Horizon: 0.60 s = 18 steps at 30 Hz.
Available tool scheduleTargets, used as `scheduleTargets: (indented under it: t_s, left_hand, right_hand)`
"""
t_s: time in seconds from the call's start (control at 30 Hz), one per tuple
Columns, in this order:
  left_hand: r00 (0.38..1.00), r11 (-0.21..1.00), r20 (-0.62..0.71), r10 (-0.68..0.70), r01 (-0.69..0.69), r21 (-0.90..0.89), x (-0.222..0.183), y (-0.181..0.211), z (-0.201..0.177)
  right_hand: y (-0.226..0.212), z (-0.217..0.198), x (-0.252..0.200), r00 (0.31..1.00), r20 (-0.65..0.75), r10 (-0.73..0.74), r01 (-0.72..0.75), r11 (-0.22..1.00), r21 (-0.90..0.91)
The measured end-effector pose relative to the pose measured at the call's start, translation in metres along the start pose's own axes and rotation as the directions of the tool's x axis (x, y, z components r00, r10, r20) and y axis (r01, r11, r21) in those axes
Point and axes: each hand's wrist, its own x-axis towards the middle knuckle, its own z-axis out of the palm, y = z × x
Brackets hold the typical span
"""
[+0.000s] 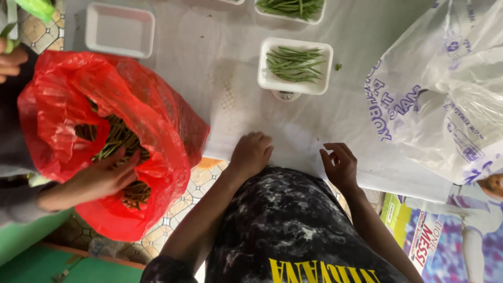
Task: The person takes green beans from a red plastic bag, snaps off the ends, and places them into white containers on a digital scale. Another person assists by handing over beans and moving filled containers aside.
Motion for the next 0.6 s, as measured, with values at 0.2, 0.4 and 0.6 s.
scheduleTargets:
  t_s: [0.2, 0.4, 0.6]
  left_hand:
    - [0.978, 0.979, 0.168, -0.122, 0.146, -0.141, -0.054, 0.014, -0.01]
    - [0.963, 0.931, 0.163, -0.214, 0.252, -0.264, -0.065, 0.043, -0.028]
    - [0.814, 0.998, -0.579, 0.056, -0.07, -0.002, -0.082, 0.078, -0.051]
  right_hand:
    - [-0.01, 0.016, 0.029, 0.982, 0.089, -0.165, 0.163, 0.986, 0.023]
    - [-0.006, 0.048, 0.03, 0.949, 0.194, -0.249, 0.237, 0.968, 0.082]
    - [-0.002, 0.057, 0.015, 0.913, 0.14, -0.382, 0.395, 0.915, -0.077]
